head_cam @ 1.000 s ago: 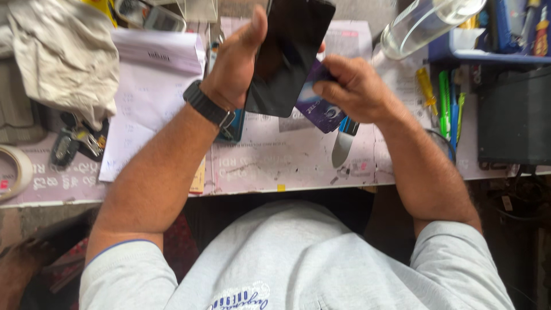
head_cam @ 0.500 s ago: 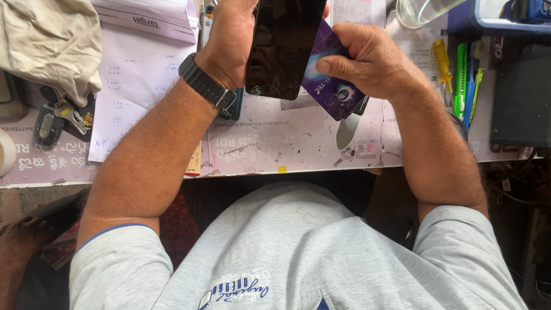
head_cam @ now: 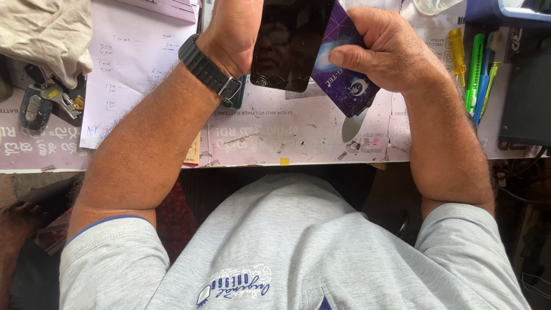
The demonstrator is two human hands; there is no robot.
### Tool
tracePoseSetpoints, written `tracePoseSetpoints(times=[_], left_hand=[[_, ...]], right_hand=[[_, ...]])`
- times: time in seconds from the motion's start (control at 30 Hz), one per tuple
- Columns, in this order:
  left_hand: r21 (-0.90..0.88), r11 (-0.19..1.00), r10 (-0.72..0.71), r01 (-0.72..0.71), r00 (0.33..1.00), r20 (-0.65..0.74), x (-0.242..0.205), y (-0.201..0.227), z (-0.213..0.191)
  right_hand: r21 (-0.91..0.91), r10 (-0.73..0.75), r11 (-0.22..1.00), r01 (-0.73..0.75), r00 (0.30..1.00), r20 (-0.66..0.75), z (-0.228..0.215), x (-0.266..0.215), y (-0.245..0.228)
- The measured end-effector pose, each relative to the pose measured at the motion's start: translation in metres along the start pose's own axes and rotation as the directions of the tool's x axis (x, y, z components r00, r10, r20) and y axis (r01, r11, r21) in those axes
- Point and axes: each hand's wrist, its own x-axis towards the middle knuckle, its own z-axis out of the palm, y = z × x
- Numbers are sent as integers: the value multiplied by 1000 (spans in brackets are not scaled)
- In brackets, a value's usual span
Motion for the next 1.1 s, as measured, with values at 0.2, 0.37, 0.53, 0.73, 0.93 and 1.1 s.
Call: tracePoseSetpoints(times=[0.2, 0.37, 0.53, 0.73, 0.93, 1.1], left_hand=[[-47, 997, 47, -59, 977, -210, -3, -15, -14], [-60, 996, 59, -73, 976, -211, -5, -17, -14], [-64, 995, 60, -75, 976, -210, -9, -19, -12], [-64, 995, 57, -73, 974, -218, -5, -19, -11], [-35, 996, 77, -82, 988, -133, -7, -9, -8], [52, 991, 117, -120, 992, 55, 2, 3, 6]], right_hand=[[20, -15, 1000, 15, 999, -33, 4, 2, 1], [86, -46, 995, 44, 999, 22, 5, 4, 2], [-134, -29, 990, 33, 999, 26, 3, 3, 0], [-60, -124, 990, 127, 991, 48, 4, 5, 3], [66, -49, 997, 48, 999, 20, 10, 7, 4], [-94, -12, 995, 12, 1000, 5, 5, 3, 5]])
